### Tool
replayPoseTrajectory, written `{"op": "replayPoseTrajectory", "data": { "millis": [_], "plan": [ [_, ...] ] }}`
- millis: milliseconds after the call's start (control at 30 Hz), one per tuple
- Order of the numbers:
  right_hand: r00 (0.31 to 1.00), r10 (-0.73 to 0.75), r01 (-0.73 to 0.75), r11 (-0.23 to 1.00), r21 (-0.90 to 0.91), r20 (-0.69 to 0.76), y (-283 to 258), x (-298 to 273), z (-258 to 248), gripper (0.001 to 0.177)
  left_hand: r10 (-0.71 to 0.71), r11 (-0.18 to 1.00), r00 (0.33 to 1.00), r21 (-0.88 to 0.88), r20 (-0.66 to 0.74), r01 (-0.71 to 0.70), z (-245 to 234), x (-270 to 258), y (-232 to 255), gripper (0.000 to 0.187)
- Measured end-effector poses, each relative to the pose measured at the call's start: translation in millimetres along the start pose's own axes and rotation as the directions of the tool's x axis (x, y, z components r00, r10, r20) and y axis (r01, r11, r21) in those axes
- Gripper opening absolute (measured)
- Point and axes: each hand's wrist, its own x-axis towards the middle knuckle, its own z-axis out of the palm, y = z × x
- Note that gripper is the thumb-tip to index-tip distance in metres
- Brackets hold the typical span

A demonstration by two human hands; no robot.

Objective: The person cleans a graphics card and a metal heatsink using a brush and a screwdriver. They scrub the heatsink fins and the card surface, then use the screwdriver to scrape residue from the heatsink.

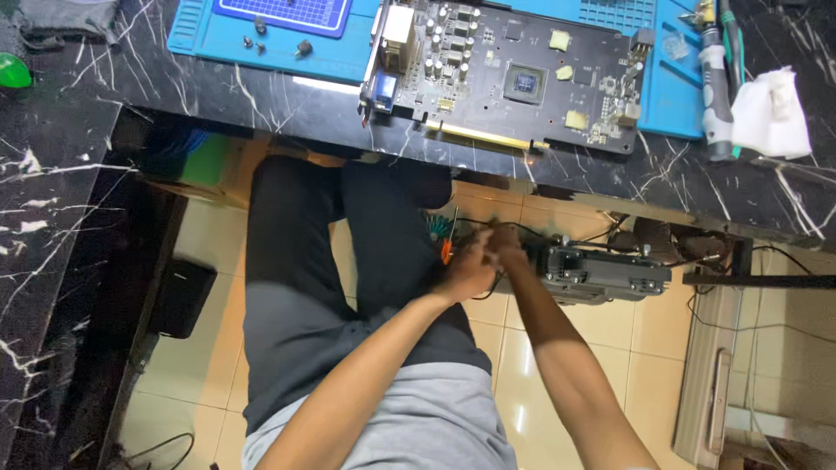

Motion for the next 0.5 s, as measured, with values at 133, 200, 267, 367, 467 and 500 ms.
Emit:
{"op": "replayPoseTrajectory", "data": {
  "millis": [133, 200, 267, 367, 467, 500],
  "plan": [
    [0.719, -0.409, 0.533, 0.844, 0.068, -0.561, 35.7, -68.4, -19.5, 0.079, 0.197, 0.973, 0.979, 0.114, 0.048, -0.201, -40.1, -41.2, 40.0, 0.043],
    [0.964, -0.249, 0.256, 0.773, 0.58, -0.094, 76.0, -108.0, -11.6, 0.059, 0.146, 0.989, 0.925, -0.04, 0.351, -0.141, -93.2, -77.7, 92.5, 0.057],
    [0.955, -0.295, 0.272, 0.832, 0.484, -0.03, 43.3, -200.8, -136.9, 0.054, 0.291, 0.957, 0.862, -0.107, 0.415, -0.271, -141.2, -119.1, 126.0, 0.054],
    [0.893, -0.437, 0.428, 0.759, 0.491, -0.103, 23.2, -327.2, -247.5, 0.032, 0.469, 0.882, 0.738, -0.207, 0.486, -0.424, -187.0, -155.2, 161.5, 0.05],
    [0.844, -0.339, 0.528, 0.661, 0.534, -0.415, 13.3, -378.5, -306.0, 0.019, 0.588, 0.801, 0.678, -0.203, 0.441, -0.562, -214.8, -172.8, 191.6, 0.045],
    [0.817, -0.18, 0.495, 0.706, 0.507, -0.547, 9.7, -388.0, -322.7, 0.02, 0.662, 0.739, 0.655, -0.17, 0.364, -0.652, -223.4, -177.8, 202.0, 0.043]
  ]
}}
